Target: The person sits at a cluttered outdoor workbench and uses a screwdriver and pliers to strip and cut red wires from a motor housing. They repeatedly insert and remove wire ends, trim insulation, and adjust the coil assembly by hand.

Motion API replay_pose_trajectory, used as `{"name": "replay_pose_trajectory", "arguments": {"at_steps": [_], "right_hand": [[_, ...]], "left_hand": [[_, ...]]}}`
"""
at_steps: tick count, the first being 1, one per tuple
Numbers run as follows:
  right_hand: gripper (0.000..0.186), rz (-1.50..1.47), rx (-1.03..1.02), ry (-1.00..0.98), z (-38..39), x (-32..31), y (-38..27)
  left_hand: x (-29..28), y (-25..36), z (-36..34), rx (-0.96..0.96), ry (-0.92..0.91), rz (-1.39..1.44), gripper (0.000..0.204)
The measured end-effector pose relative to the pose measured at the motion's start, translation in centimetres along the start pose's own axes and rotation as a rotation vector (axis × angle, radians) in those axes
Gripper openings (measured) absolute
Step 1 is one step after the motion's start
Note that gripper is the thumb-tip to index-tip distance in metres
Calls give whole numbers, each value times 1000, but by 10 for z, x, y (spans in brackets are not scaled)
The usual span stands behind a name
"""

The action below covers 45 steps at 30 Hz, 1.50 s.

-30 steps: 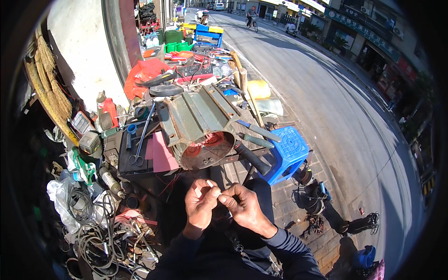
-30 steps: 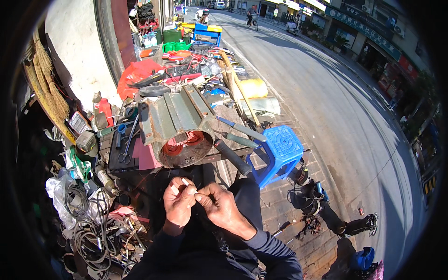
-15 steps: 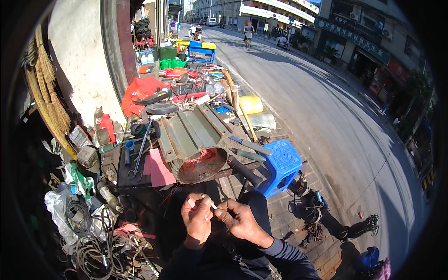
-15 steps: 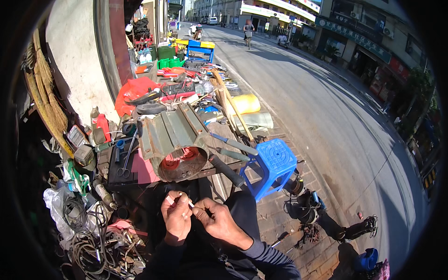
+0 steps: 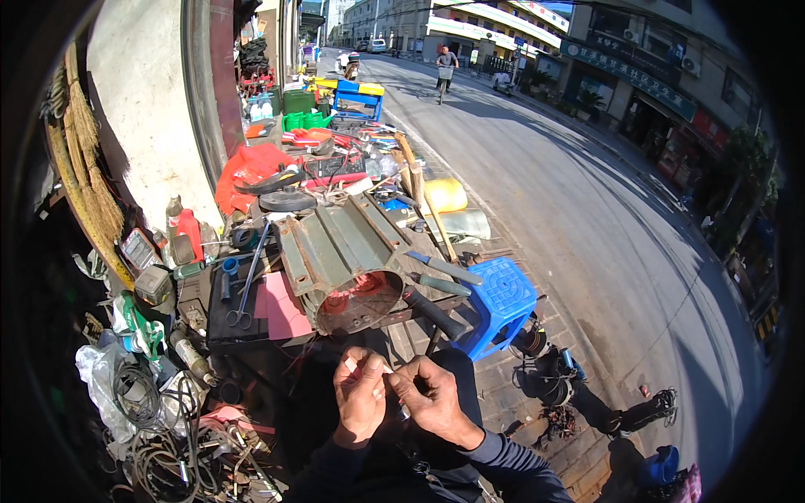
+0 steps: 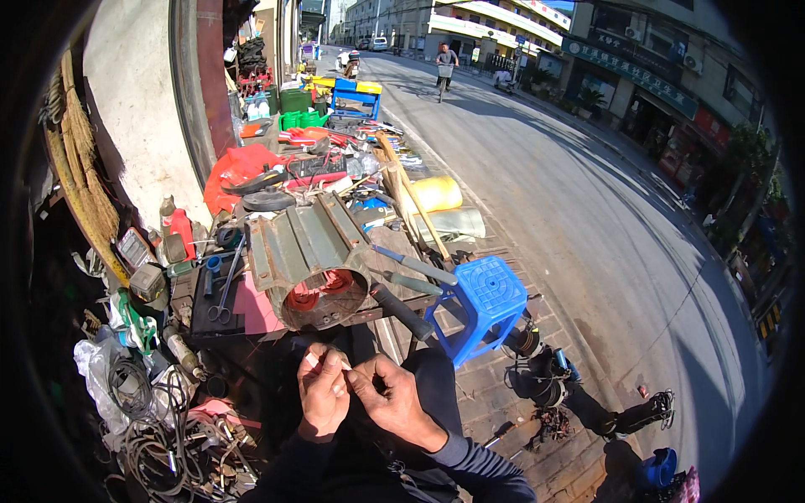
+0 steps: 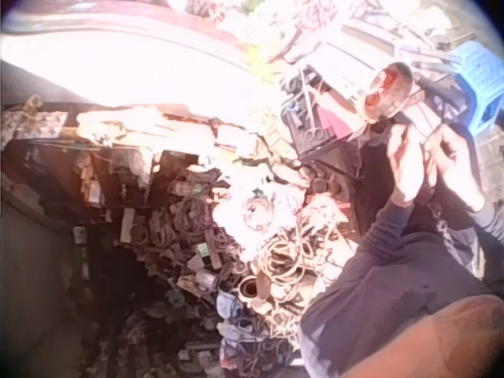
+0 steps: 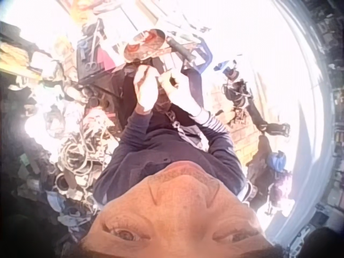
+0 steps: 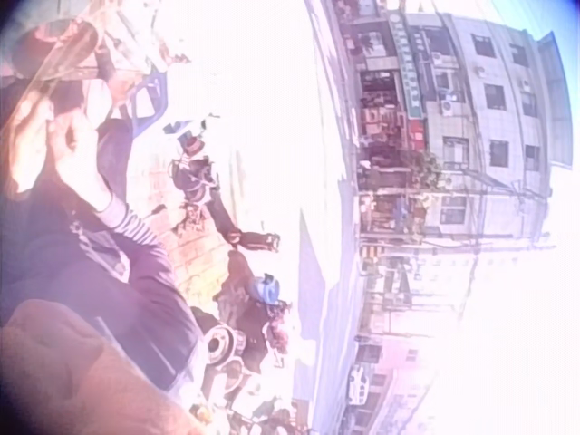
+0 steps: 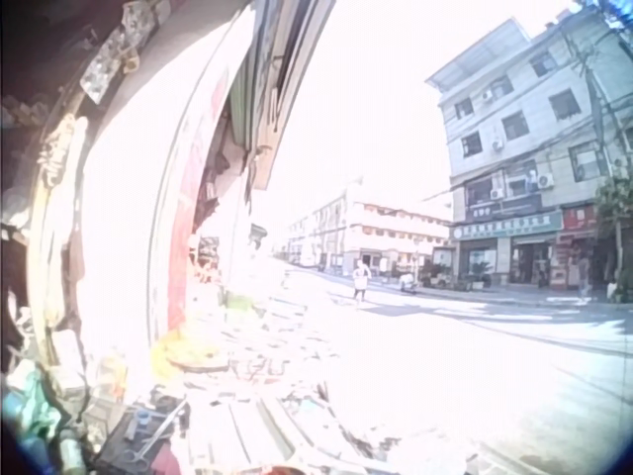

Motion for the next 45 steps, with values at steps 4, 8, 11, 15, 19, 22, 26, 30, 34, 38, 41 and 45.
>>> {"name": "replay_pose_trajectory", "arguments": {"at_steps": [4,8,11,15,19,22,26,30,34,38,41,45], "right_hand": [[12,79,-11,-3,-2,1,-1],[12,81,-35,15,-4,0,0],[14,92,10,9,-2,-5,-3],[17,124,7,20,-4,-11,-8],[16,42,125,-47,-5,-11,-6],[16,77,101,-63,0,-13,-5],[15,46,65,-51,6,-16,-8],[14,11,63,-9,0,-16,-11],[13,-14,79,-43,-4,-14,-14],[16,65,95,-54,-4,-13,-18],[17,44,126,-83,-6,-14,-21],[16,115,96,-63,-7,-14,-24]], "left_hand": [[4,-5,-5,74,3,-37,8],[7,-4,-2,11,-19,-13,11],[10,1,3,-149,-32,3,11],[13,3,-1,-172,-183,66,14],[1,-3,0,-95,-48,-212,15],[-11,-5,-4,-69,-26,-310,16],[-18,9,-14,-63,-58,97,15],[-9,14,-9,-134,-103,107,11],[1,12,1,-180,-168,33,14],[-1,11,0,-188,-79,-76,16],[-3,10,-2,-157,-73,-73,14],[0,10,-9,-37,-116,-475,12]]}}
Point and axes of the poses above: each hand's wrist, its own z-axis away from the middle knuckle, its own x-axis out of the palm, y = z × x, the point moved 1 cm from there along -z, towards the middle knuckle, and after that the axes turned 9 degrees about -y, right-handed, at the moved point
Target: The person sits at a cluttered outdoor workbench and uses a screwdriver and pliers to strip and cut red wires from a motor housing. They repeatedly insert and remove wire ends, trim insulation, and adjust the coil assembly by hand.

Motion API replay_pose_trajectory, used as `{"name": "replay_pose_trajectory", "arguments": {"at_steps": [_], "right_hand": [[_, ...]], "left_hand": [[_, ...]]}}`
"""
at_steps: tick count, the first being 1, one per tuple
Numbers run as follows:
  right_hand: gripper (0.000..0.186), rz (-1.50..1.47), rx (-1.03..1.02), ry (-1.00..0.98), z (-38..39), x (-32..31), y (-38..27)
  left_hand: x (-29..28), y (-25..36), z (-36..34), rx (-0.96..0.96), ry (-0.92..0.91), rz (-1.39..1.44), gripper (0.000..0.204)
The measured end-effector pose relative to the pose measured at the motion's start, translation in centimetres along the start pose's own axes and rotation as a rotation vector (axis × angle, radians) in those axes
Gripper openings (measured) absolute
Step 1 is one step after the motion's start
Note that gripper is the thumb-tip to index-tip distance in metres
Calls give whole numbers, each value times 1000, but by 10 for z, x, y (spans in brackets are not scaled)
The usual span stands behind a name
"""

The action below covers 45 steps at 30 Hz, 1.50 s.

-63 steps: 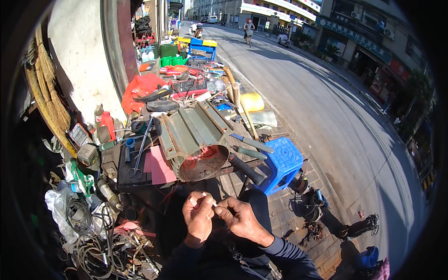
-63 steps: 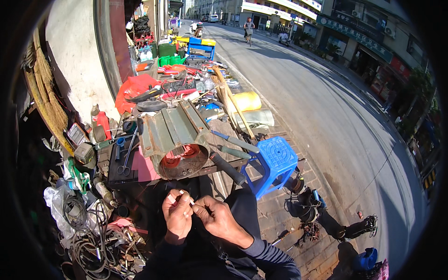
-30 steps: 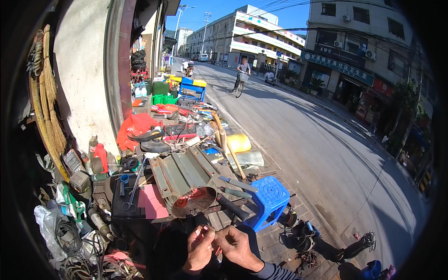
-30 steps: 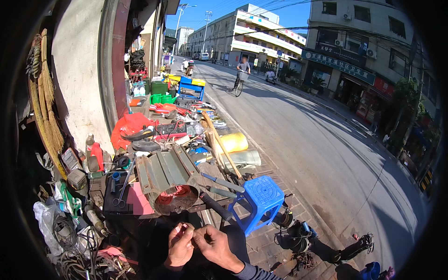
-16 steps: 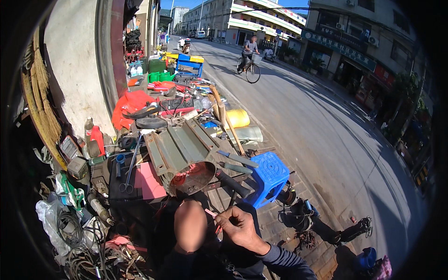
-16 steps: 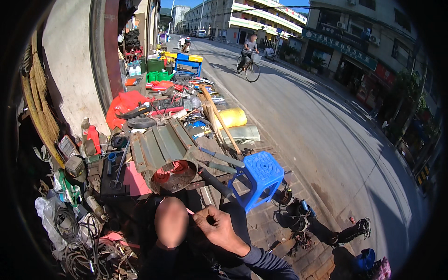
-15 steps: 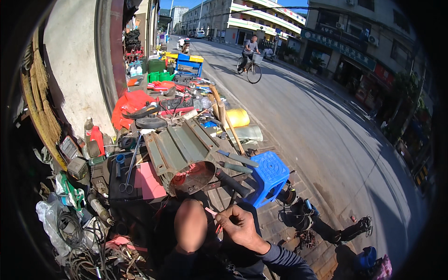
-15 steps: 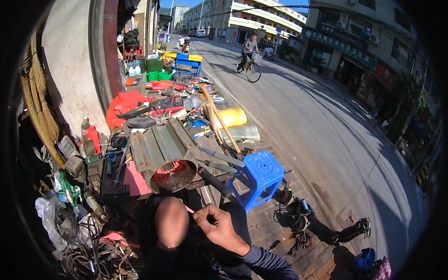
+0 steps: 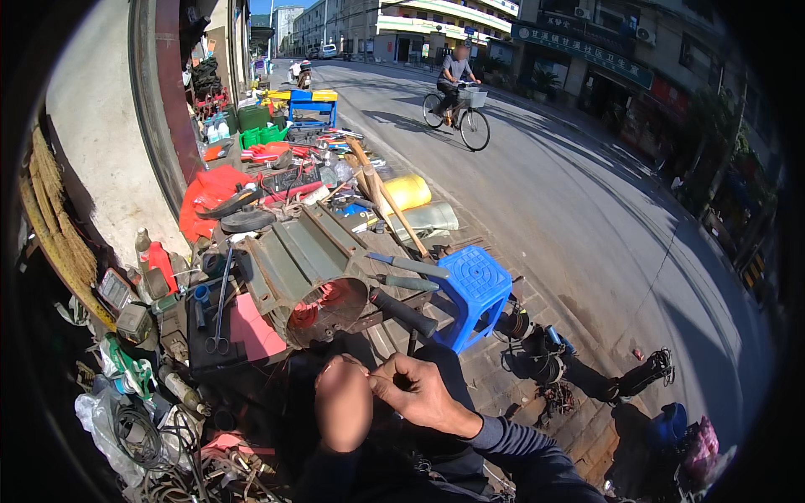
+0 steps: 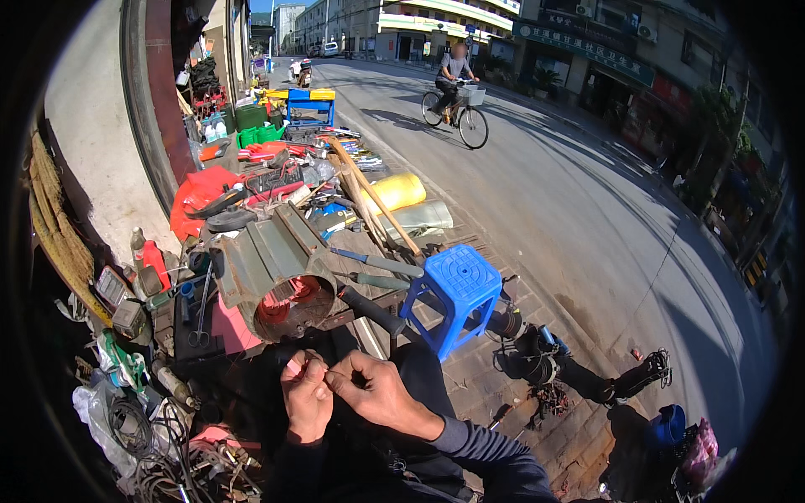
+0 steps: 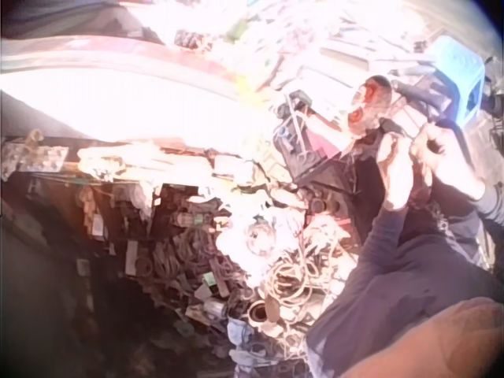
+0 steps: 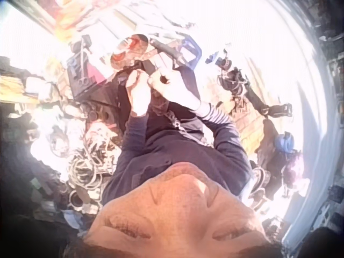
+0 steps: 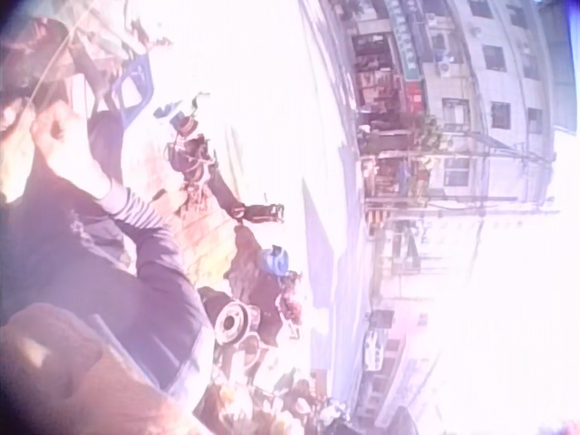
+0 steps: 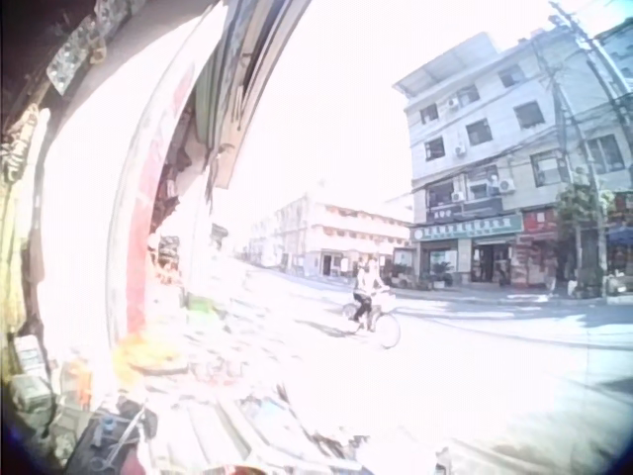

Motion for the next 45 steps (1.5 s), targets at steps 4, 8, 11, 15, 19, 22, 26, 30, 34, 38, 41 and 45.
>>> {"name": "replay_pose_trajectory", "arguments": {"at_steps": [4,8,11,15,19,22,26,30,34,38,41,45], "right_hand": [[15,-20,-76,94,-6,-1,0],[11,98,-171,170,-29,-7,-2],[10,387,-292,145,-51,-11,-6],[20,767,-490,127,-89,-4,-2],[23,952,-562,73,-112,2,13],[25,1047,-608,70,-122,2,22],[26,1095,-633,92,-129,4,30],[26,1095,-649,73,-131,5,31],[25,1102,-635,47,-132,7,30],[25,1092,-603,59,-133,12,30],[24,1050,-586,71,-132,16,30],[22,1055,-541,83,-132,18,29]], "left_hand": [[5,-3,-9,-60,-127,537,12],[0,-7,-24,-58,-95,541,23],[-3,-11,-36,19,23,457,31],[-10,-20,-47,6,121,323,41],[-18,-34,-54,-22,119,237,47],[-18,-47,-59,4,118,207,48],[-17,-59,-68,52,95,180,47],[-19,-62,-68,26,56,208,46],[-21,-57,-67,-2,-1,341,47],[-19,-46,-64,22,-19,398,49],[-19,-40,-61,9,-33,413,50],[-22,-37,-61,-35,-49,395,51]]}}
Point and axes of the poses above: each hand's wrist, its own z-axis away from the middle knuckle, its own x-axis out of the palm, y = z × x, the point moved 1 cm from there along -z, towards the middle knuckle, and after that the axes turned 9 degrees about -y, right-handed, at the moved point
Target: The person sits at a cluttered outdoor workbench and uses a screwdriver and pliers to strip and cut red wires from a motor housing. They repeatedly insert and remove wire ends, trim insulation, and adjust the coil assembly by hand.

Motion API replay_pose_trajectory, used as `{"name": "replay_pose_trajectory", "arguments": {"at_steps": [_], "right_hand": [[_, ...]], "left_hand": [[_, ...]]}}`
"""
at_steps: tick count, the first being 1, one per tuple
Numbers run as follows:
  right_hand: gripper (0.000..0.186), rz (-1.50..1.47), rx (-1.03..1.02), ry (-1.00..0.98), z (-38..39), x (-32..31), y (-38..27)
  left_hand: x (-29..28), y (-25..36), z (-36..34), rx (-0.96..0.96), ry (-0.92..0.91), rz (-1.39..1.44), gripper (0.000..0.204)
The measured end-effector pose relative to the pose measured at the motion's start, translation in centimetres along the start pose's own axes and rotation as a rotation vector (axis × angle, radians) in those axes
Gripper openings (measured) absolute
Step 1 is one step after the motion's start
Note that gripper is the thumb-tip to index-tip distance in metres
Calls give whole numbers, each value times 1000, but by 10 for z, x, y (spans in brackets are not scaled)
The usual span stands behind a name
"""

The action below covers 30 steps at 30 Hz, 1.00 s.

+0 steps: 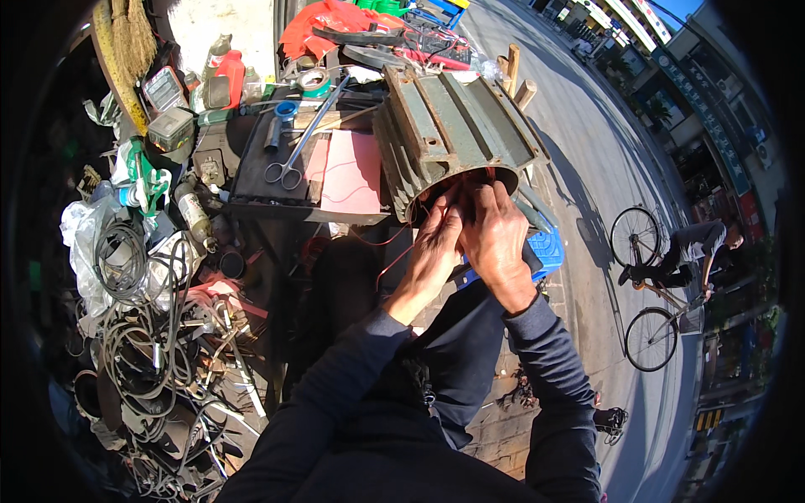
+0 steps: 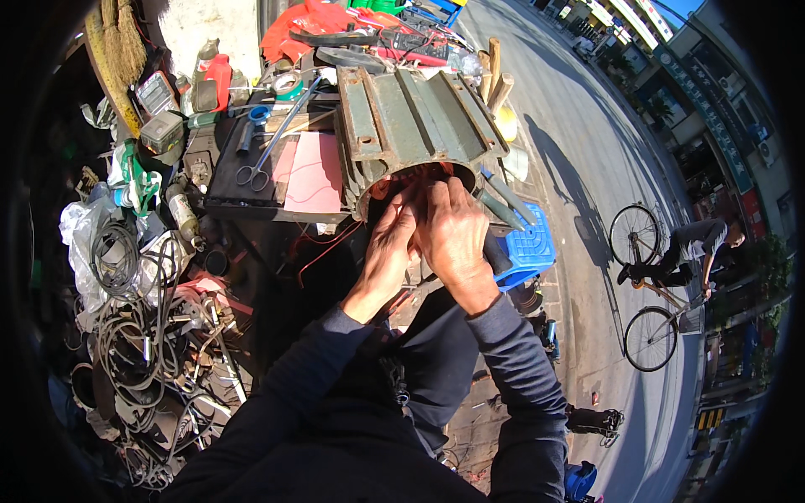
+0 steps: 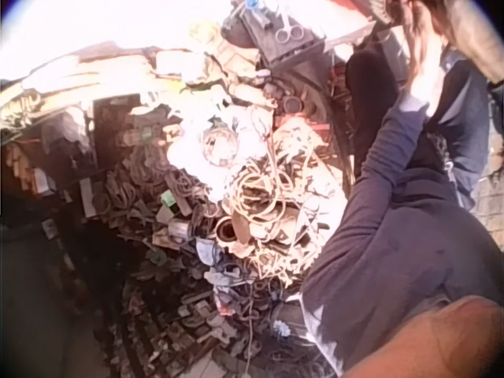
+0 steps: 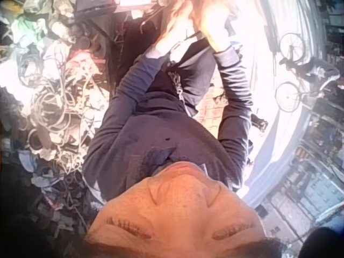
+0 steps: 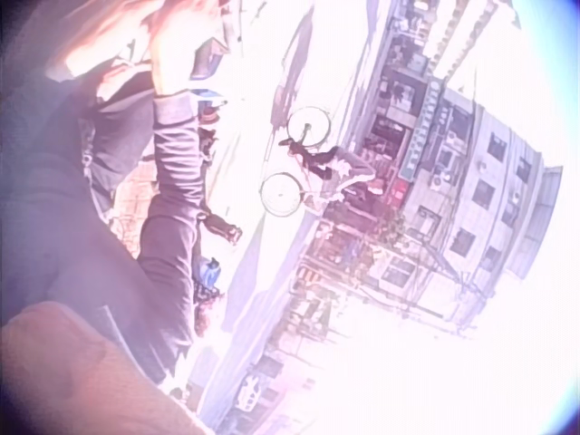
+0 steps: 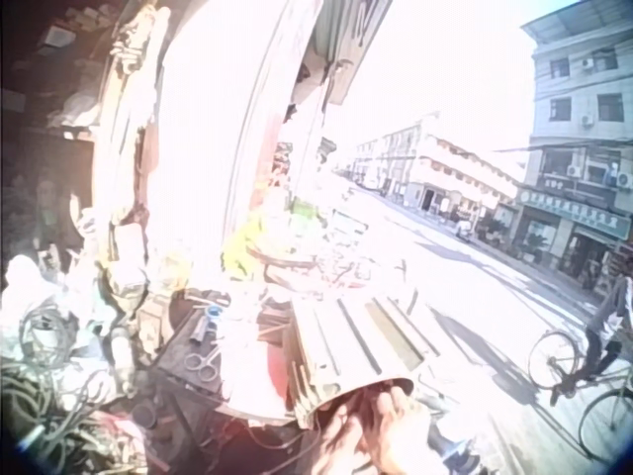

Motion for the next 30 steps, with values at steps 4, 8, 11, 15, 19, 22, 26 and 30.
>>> {"name": "replay_pose_trajectory", "arguments": {"at_steps": [4,8,11,15,19,22,26,30], "right_hand": [[22,0,-1,-2,-2,-1,1],[22,-12,-9,-6,-3,-1,0],[22,-12,2,-5,-4,-1,-1],[23,-39,9,-11,-4,0,-1],[24,-70,21,-15,-3,2,1],[25,-94,33,-14,-2,4,2],[24,-102,64,-3,-2,6,4],[23,-74,78,-15,-2,4,4]], "left_hand": [[1,0,-2,12,4,-27,52],[1,2,0,-19,12,-14,54],[-1,5,0,-41,-3,-51,57],[2,6,0,-20,8,-7,59],[3,7,2,-16,17,0,60],[3,7,3,-23,21,-13,61],[2,6,2,-23,39,-39,61],[1,3,0,-32,55,-69,60]]}}
Point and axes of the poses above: each hand's wrist, its own z-axis away from the middle knuckle, its own x-axis out of the palm, y = z × x, the point moved 1 cm from there along -z, towards the middle knuckle, and after that the axes turned 9 degrees about -y, right-handed, at the moved point
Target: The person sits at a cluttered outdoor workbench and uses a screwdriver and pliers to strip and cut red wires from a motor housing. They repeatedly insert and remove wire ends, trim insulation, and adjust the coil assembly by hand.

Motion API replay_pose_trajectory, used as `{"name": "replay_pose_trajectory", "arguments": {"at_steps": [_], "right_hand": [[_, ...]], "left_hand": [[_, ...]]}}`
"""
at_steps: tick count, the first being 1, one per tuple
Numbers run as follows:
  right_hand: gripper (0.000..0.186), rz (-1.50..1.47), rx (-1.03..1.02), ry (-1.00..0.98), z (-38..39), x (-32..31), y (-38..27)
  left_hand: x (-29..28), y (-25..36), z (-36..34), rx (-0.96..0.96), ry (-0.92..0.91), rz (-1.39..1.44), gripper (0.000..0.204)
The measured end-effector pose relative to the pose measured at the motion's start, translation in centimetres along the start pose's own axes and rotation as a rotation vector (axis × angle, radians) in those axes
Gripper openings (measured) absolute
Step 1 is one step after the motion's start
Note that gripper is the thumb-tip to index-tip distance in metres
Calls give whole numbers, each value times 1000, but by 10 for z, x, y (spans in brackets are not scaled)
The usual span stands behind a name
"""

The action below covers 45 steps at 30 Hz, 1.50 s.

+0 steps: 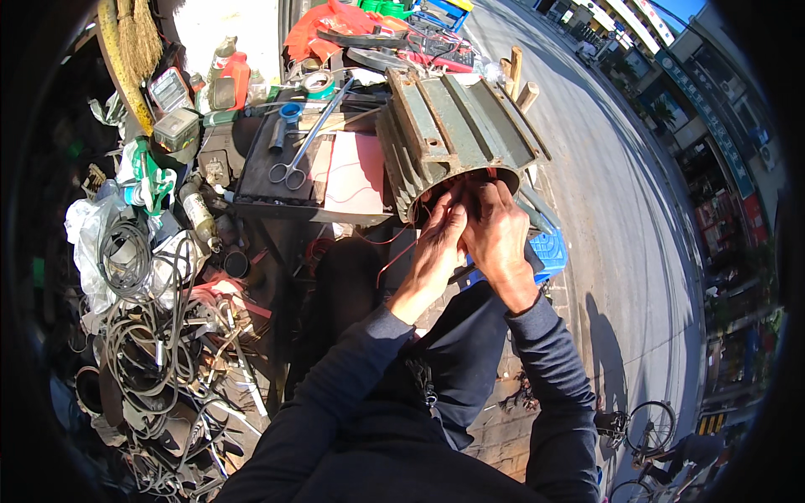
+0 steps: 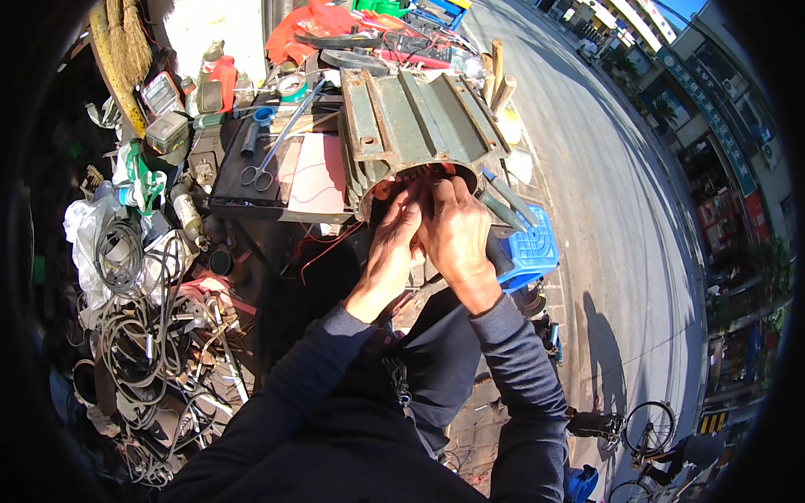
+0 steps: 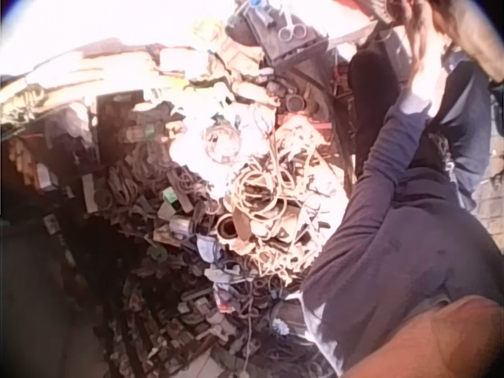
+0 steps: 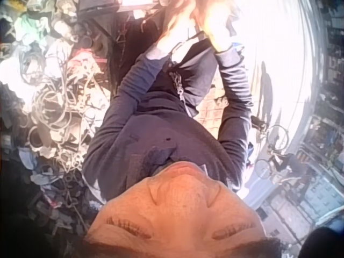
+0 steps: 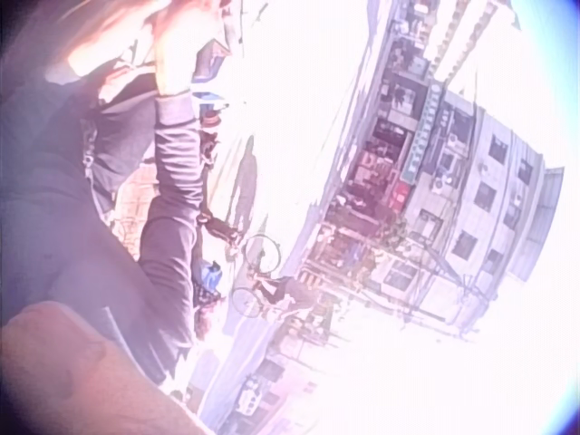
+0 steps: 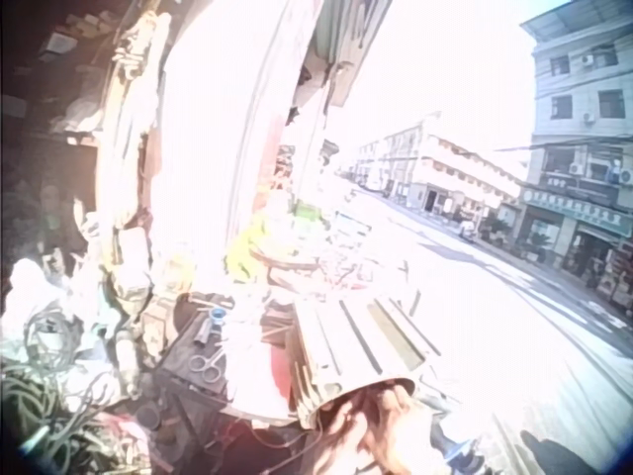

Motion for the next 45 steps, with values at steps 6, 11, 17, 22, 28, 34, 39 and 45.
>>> {"name": "replay_pose_trajectory", "arguments": {"at_steps": [6,11,17,22,28,34,39,45], "right_hand": [[22,61,-24,8,-5,-1,-3],[24,134,-18,-4,-4,-3,-6],[22,90,-64,-18,5,-17,-4],[15,168,-110,27,-6,-10,-6],[15,238,-114,-7,-7,-11,-3],[9,297,-220,-39,-7,-11,2],[11,347,-160,-39,-14,5,-2],[20,95,-79,90,14,-16,1]], "left_hand": [[-2,-10,-8,41,62,-89,63],[-1,-14,-14,22,110,-73,61],[3,-8,-3,140,60,0,48],[2,-12,23,68,104,3,39],[-13,-42,72,70,-32,-161,39],[-49,-99,101,-180,6,-284,36],[-77,-140,121,-248,12,-312,37],[-110,-158,123,-242,71,-400,36]]}}
Point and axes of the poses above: each hand's wrist, its own z-axis away from the middle knuckle, its own x-axis out of the palm, y = z × x, the point moved 1 cm from there along -z, towards the middle knuckle, and after that the axes turned 9 degrees about -y, right-handed, at the moved point
